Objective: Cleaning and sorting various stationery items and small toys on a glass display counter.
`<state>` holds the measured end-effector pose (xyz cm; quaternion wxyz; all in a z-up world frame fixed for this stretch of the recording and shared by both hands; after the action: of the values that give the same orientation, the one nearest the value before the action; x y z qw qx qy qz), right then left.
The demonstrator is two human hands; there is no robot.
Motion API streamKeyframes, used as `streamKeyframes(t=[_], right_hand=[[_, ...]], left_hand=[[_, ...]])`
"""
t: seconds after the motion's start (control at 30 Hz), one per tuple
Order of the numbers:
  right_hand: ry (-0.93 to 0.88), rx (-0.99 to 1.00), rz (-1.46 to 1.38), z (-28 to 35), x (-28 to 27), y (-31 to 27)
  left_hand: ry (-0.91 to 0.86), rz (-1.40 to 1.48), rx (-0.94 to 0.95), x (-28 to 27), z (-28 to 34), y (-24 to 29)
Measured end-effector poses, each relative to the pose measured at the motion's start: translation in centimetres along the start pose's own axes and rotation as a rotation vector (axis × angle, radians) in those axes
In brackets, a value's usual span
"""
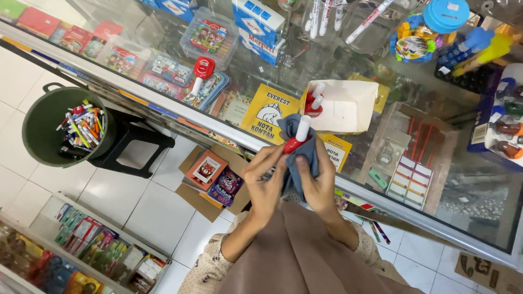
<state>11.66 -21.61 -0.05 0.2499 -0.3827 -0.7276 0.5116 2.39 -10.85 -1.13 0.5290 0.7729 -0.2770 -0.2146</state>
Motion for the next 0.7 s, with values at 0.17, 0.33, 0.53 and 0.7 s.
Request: streamKeyframes(t=[0.17,0.33,0.53,0.7], right_hand=[[0.041,0.015,0.222,-0.7,0.0,0.1],[-0.036,-0.252,0.486,-1.7,1.3,-3.2],[-0.113,-0.366,0.562,-1.5,2.6,-4.0],[-0.083,-0.293,0.534,-1.9,1.2,-3.9]], left_hand=[[0.053,-0.052,0.006,-0.8,-2.1,3.7],[0.027,-0.059,-0.013,-0.2,-1.7,3.0],[0.048,0.233,-0.19,-0.6,-1.7,1.3],[0.094,0.387,-0.178,-0.8,-1.9,-0.2]])
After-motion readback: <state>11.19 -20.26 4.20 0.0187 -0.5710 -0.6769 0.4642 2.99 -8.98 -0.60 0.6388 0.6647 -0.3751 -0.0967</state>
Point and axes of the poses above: each hand's wrist, its own z-axis away from the middle knuckle, its own x-axis out of the palm, y = z × x, the point moved 5 cm from there along -z, towards the middle knuckle, and after that the axes turned 2 degrees about -y, right-handed, at the moved point
